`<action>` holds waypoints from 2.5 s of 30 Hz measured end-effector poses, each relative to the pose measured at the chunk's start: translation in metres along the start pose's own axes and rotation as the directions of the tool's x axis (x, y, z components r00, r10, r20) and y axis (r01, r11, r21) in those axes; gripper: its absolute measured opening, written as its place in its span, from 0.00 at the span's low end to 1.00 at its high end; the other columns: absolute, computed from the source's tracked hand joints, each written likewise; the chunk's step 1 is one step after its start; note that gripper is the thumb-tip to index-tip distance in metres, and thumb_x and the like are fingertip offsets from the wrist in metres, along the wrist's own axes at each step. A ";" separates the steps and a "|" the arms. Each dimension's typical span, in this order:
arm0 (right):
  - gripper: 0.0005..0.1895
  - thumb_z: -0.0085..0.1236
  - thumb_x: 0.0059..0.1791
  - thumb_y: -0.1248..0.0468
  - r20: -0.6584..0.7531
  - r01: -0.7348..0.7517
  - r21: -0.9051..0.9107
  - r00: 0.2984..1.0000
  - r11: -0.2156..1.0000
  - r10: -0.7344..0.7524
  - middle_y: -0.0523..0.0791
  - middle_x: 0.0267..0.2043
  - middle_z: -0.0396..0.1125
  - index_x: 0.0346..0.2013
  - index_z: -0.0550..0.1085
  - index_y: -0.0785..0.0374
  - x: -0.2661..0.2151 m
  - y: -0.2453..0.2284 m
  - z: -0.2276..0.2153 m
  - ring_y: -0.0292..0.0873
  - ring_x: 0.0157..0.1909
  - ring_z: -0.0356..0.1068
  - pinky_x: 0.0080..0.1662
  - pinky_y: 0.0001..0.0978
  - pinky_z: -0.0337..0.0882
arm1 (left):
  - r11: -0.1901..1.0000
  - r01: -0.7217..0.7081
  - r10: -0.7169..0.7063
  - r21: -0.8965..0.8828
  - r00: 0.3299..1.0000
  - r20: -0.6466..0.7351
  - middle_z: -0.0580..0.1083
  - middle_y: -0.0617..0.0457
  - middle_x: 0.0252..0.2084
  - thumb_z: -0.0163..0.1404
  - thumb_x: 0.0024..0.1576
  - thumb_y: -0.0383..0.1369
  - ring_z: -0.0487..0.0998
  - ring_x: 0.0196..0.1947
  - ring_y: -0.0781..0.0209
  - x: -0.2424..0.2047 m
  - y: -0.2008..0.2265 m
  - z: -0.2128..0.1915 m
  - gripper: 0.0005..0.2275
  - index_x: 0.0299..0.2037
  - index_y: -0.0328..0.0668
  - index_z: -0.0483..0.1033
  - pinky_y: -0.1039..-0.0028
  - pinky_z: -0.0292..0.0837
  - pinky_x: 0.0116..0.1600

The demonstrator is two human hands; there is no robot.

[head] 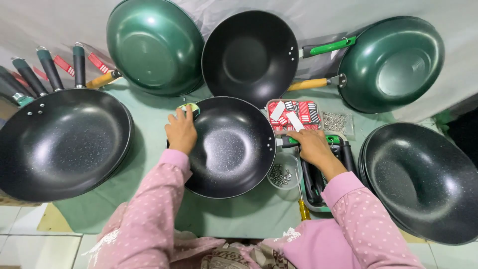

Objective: Assembling pan handles and cleaning the interior of the pans in a store setting.

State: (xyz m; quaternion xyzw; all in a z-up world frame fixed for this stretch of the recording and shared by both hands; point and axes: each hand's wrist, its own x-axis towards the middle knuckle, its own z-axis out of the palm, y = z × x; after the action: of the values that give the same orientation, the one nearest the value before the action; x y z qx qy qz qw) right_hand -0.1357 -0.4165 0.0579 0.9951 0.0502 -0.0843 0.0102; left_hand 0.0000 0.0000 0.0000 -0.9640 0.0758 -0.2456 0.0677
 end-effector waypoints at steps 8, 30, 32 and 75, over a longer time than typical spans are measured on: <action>0.38 0.49 0.43 0.73 -0.003 -0.038 0.005 0.999 0.999 0.038 0.41 0.50 0.71 0.64 0.68 0.34 -0.007 -0.012 -0.013 0.47 0.60 0.69 0.60 0.46 0.61 | 0.998 -0.059 0.058 0.029 0.997 0.044 0.69 0.38 0.58 0.41 0.60 0.31 0.74 0.42 0.45 -0.067 -0.040 -0.014 0.20 0.62 0.43 0.72 0.63 0.79 0.29; 0.35 0.48 0.44 0.72 -0.046 -0.014 -0.012 0.999 1.000 0.013 0.42 0.51 0.72 0.63 0.69 0.36 -0.003 -0.017 -0.005 0.49 0.60 0.69 0.60 0.49 0.61 | 0.773 -0.159 0.579 -0.614 0.572 0.581 0.74 0.37 0.51 0.49 0.58 0.32 0.77 0.53 0.33 -0.137 0.059 -0.094 0.23 0.66 0.55 0.70 0.50 0.79 0.50; 0.36 0.47 0.45 0.72 -0.033 -0.004 -0.014 0.999 1.000 0.004 0.42 0.51 0.71 0.64 0.68 0.35 0.000 -0.012 0.001 0.49 0.60 0.69 0.60 0.48 0.61 | 0.708 -0.157 0.627 -0.689 0.588 0.510 0.73 0.34 0.55 0.49 0.59 0.30 0.75 0.56 0.30 -0.130 0.078 -0.103 0.23 0.66 0.51 0.70 0.49 0.78 0.53; 0.26 0.56 0.48 0.41 0.058 -0.076 0.131 0.996 0.988 0.069 0.42 0.57 0.73 0.61 0.72 0.34 -0.018 0.009 -0.024 0.47 0.65 0.69 0.61 0.48 0.64 | 0.908 -0.190 0.417 -0.374 0.512 0.751 0.68 0.40 0.56 0.43 0.62 0.44 0.73 0.53 0.33 -0.126 0.055 0.006 0.19 0.54 0.47 0.80 0.44 0.78 0.46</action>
State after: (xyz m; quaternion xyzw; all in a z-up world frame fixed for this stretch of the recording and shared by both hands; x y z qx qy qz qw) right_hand -0.1486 -0.4262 0.0852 0.9921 0.0079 -0.1137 -0.0518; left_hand -0.1129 -0.0312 -0.0729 -0.9381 0.2340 0.2548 0.0185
